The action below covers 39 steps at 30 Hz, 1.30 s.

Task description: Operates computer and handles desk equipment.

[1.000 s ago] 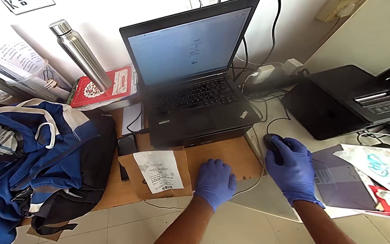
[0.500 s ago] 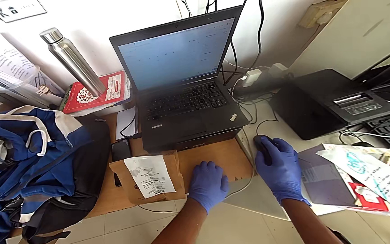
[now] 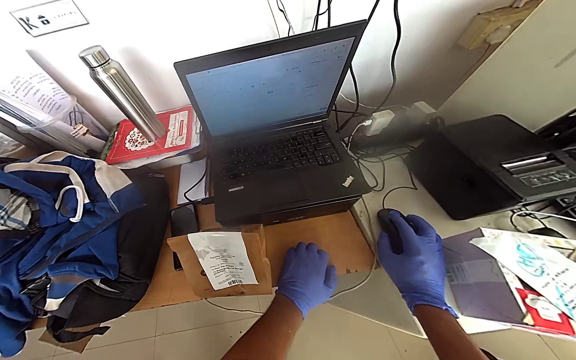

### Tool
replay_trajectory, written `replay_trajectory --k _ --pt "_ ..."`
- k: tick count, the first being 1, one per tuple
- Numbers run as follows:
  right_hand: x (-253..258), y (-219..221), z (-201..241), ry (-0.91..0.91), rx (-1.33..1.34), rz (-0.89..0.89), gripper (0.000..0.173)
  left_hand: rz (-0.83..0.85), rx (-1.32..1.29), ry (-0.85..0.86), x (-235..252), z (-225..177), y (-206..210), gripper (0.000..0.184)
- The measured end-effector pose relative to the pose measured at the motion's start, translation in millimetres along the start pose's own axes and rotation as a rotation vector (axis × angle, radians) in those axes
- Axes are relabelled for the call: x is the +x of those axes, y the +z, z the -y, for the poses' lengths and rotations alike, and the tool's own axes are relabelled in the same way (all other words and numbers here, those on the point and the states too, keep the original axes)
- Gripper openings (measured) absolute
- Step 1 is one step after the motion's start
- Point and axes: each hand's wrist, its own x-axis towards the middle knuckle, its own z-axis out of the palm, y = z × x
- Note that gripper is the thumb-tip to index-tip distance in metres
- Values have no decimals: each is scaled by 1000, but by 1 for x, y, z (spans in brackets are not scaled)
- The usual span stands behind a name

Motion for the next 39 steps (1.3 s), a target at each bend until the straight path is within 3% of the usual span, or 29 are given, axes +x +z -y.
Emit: replay_trajectory --k 16,24,39 --pt "2 -6 2 92 69 61 73 17 -23 -60 3 -3 1 49" --pt "2 -4 1 115 77 77 74 20 -29 -62 4 -2 0 50" --pt "0 -5 -2 74 207 87 44 24 -26 -53 4 -2 -1 49"
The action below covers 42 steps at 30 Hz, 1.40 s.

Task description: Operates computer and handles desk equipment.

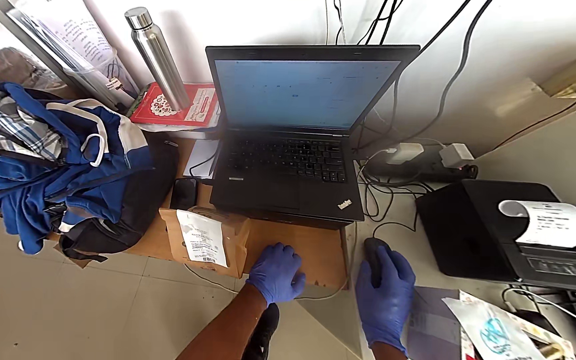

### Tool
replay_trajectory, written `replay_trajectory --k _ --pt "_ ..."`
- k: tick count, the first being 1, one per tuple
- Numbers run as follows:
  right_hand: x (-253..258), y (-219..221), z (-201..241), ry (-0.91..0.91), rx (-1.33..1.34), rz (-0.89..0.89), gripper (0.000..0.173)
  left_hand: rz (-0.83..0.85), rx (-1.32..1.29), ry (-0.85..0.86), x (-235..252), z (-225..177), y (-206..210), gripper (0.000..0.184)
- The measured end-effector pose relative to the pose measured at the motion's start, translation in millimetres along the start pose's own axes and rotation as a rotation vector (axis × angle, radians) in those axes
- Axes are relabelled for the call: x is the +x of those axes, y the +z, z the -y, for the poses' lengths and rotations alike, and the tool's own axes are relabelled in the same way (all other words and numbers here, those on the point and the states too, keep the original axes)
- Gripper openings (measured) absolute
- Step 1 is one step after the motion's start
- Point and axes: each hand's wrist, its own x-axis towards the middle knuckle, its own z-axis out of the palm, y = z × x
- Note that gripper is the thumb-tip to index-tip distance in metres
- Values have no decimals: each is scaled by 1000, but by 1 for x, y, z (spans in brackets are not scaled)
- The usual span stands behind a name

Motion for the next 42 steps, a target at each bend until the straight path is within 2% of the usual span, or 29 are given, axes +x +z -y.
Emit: replay_trajectory --k 18,26,30,42 --pt "-1 -3 2 -1 56 23 50 -67 -15 -4 -3 1 7 47" --pt "0 -3 4 3 26 9 45 -97 1 -25 -3 -1 8 48" --pt "0 0 3 23 19 16 49 -88 24 -45 -3 0 10 49" --pt "-2 2 4 31 -56 -26 45 -58 83 -70 -1 -2 9 50"
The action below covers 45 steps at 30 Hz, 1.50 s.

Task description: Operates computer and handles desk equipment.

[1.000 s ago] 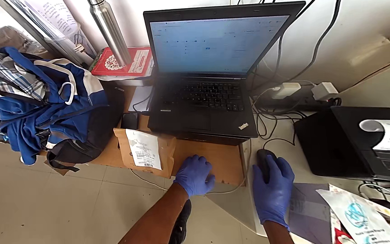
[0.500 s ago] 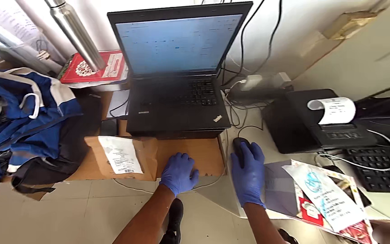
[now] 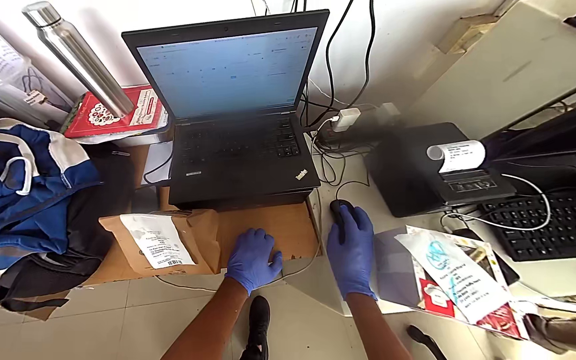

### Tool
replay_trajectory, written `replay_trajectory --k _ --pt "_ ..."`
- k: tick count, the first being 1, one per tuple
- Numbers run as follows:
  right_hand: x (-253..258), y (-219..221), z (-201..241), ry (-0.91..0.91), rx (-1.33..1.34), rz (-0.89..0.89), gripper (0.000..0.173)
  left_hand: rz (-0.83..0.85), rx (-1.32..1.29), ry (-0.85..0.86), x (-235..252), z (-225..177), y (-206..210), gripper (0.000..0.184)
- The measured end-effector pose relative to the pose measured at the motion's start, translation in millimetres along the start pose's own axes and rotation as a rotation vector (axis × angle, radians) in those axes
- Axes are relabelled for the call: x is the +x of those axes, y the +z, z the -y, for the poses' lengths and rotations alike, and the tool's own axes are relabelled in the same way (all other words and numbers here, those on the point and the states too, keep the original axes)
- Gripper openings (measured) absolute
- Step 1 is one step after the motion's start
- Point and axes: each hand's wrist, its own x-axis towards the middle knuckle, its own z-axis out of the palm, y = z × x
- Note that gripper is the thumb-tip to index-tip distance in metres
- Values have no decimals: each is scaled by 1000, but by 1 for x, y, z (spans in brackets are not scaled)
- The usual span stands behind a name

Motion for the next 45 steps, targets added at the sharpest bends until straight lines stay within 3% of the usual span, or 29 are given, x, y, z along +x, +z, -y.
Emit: replay_trajectory --k 45 --pt "0 -3 0 80 -57 -18 51 -93 74 -10 1 -1 7 45"
